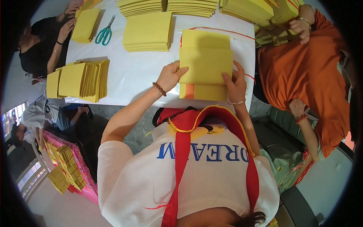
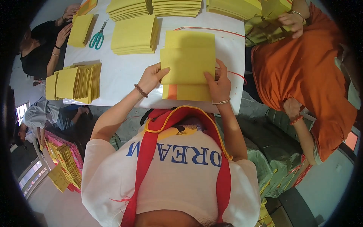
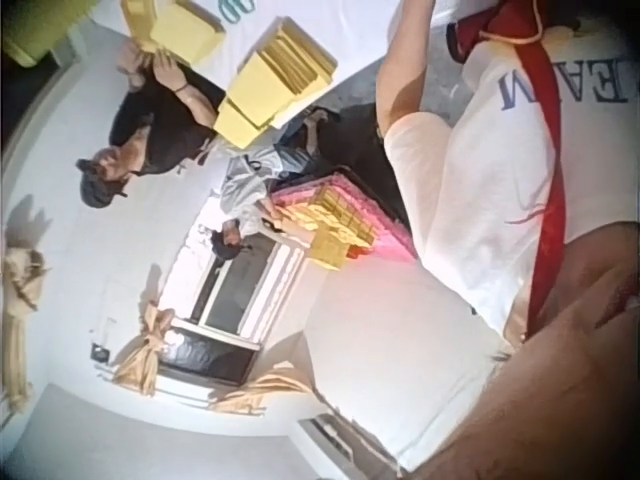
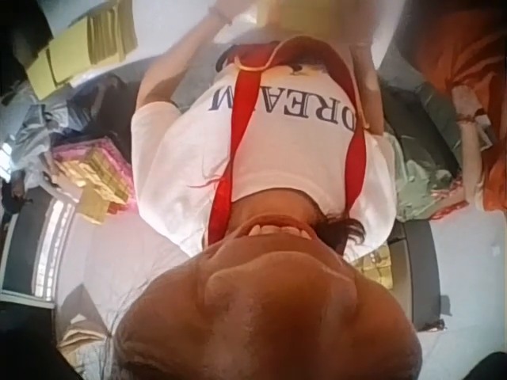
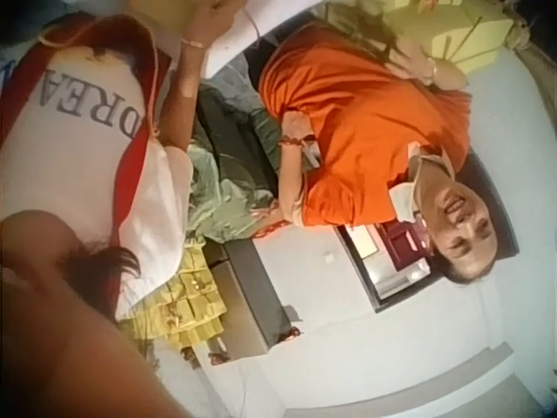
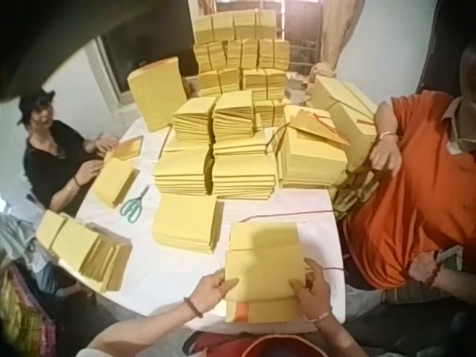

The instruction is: Organizing and stacking yellow joss paper sheets on a work table.

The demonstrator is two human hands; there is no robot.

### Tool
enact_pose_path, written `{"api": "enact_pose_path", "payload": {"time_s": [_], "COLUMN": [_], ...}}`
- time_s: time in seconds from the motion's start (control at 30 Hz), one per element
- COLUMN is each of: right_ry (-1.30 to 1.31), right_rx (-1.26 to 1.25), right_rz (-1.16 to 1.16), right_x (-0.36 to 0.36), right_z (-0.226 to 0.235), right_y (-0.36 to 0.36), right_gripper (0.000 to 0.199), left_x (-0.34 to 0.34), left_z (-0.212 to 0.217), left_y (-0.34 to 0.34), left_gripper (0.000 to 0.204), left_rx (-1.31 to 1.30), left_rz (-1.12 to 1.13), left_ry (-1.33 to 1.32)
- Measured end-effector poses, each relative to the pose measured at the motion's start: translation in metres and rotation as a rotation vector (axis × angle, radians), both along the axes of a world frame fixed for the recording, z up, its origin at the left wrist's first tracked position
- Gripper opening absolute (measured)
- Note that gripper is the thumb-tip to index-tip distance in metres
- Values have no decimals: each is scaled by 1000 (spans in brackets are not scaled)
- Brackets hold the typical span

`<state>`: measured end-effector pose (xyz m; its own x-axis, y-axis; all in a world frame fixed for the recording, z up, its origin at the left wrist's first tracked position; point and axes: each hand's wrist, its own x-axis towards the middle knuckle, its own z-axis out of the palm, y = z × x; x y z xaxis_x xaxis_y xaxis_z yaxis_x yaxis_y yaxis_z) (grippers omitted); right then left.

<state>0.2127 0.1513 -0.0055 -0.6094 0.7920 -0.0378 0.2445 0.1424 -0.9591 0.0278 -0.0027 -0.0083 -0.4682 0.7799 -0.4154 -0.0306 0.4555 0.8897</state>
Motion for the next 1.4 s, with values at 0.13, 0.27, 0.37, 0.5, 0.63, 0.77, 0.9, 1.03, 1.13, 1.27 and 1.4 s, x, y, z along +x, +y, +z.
{"api": "enact_pose_path", "payload": {"time_s": [0.13,0.27,0.37,0.5,0.63,0.77,0.9,1.03,1.13,1.27,1.4], "right_ry": [-158,-166,-133,-155,-192,-104,-141,-331,-508,-546,-533], "right_rx": [174,128,147,135,143,117,18,905,882,736,721], "right_rz": [-19,-25,-43,-59,-56,-82,-44,-50,339,367,374], "right_x": [-4,-1,-4,-5,-9,-6,-3,-4,1,2,3], "right_z": [0,-14,-18,-20,-2,-23,-17,13,4,-11,-15], "right_y": [3,8,9,10,7,11,11,-7,-18,-17,-12], "right_gripper": [41,37,33,31,30,29,31,44,57,59,56], "left_x": [2,3,-4,-7,10,42,42,44,43,36,30], "left_z": [-6,6,7,17,48,36,8,6,4,-5,2], "left_y": [2,6,4,3,16,27,27,27,28,28,33], "left_gripper": [27,23,29,31,32,55,66,66,64,58,52], "left_rx": [52,68,39,113,480,344,235,216,221,351,453], "left_rz": [48,100,118,157,-193,-513,-633,-628,-625,-529,-525], "left_ry": [-84,-163,-172,382,1181,1182,1178,1190,1184,1133,1147]}}
